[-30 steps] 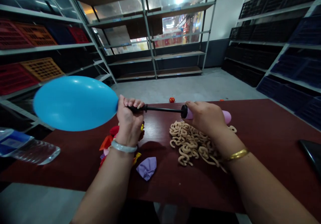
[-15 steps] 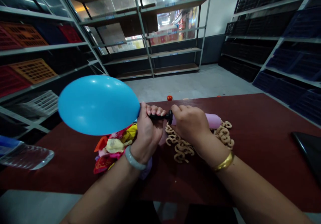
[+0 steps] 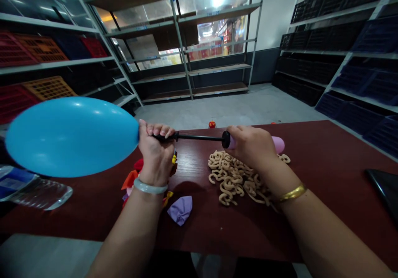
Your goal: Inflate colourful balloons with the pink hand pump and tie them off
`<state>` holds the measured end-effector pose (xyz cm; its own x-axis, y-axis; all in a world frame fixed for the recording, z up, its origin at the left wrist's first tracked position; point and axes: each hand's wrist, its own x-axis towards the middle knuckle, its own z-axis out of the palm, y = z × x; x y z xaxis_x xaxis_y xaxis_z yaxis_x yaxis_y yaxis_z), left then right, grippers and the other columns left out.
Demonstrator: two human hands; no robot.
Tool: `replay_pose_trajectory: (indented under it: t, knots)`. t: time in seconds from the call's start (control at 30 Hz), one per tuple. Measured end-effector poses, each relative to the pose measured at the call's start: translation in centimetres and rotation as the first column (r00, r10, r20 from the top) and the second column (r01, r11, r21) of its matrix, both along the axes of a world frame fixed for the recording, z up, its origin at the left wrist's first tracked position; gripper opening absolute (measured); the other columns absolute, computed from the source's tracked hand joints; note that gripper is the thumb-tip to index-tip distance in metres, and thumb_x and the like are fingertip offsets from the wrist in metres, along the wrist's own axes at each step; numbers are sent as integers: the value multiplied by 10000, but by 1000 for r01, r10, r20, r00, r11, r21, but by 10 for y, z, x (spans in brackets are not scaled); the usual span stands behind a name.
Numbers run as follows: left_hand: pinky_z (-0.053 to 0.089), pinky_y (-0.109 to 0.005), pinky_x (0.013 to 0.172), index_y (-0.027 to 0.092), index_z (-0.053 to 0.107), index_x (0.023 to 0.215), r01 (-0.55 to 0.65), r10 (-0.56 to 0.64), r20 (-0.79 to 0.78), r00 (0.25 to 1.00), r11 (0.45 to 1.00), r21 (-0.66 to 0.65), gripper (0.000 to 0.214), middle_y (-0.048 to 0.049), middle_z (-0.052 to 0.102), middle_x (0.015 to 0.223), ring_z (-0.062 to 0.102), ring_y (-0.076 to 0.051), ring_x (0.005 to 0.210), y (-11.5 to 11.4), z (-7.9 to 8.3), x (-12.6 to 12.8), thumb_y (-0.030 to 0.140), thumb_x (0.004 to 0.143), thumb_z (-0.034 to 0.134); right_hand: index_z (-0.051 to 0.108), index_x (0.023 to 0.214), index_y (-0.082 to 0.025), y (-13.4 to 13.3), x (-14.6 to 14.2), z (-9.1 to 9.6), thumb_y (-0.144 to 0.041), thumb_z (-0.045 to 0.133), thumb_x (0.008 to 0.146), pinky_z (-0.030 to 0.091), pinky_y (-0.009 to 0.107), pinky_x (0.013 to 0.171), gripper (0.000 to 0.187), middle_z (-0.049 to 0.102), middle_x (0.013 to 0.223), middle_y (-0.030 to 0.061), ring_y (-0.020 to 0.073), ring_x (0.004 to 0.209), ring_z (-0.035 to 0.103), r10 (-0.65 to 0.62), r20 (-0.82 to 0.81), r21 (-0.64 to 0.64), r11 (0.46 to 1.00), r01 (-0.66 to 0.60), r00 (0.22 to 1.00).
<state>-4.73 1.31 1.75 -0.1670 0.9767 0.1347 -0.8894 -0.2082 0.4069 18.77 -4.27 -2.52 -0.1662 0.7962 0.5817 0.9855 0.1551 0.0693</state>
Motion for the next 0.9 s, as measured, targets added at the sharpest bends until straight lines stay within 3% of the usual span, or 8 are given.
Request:
replay_pose_trajectory:
  t: [0.2, 0.47, 0.57, 0.7, 0.9]
  knots:
    - [295, -242, 486, 197, 330, 601, 49, -45, 53, 998, 996, -75, 457, 60, 324, 515, 365, -79, 438, 4, -17, 17, 373, 995, 481, 649, 1088, -202, -3, -5, 0, -477, 647, 789, 247, 339, 583, 406, 713, 903, 71, 226, 720, 613, -56, 96, -12, 998, 57, 994]
    - [362, -247, 535, 191, 354, 613, 247, -247, 5, 969, 965, -90, 449, 46, 361, 550, 404, -86, 489, -28, -37, 61, 392, 979, 519, 637, 975, -180, -13, -37, -1, -467, 603, 819, 241, 331, 591, 329, 691, 834, 87, 216, 681, 610, -10, 86, -60, 998, 15, 996]
    - [380, -261, 554, 194, 345, 619, 254, -255, 4, 967, 961, -111, 462, 43, 368, 556, 424, -98, 507, -34, -40, 68, 431, 975, 518, 628, 962, -184, -14, -43, -4, -457, 604, 825, 242, 328, 584, 307, 688, 820, 78, 214, 679, 619, 15, 65, -77, 997, -10, 998]
    - [367, -268, 536, 197, 341, 614, 234, -238, -23, 971, 966, -110, 463, 43, 367, 537, 410, -100, 484, -25, -37, 57, 426, 976, 516, 636, 1011, -187, -10, -39, -9, -486, 620, 810, 254, 328, 572, 362, 701, 845, 77, 221, 706, 635, 74, 32, -65, 995, -72, 997]
    - [275, -250, 459, 201, 311, 602, 100, -100, 5, 995, 991, -87, 475, 61, 300, 496, 335, -85, 415, 4, -15, 9, 412, 973, 519, 647, 1117, -222, -1, -14, -9, -486, 629, 797, 296, 332, 572, 415, 734, 947, 73, 244, 753, 654, 48, 19, -40, 998, -48, 999]
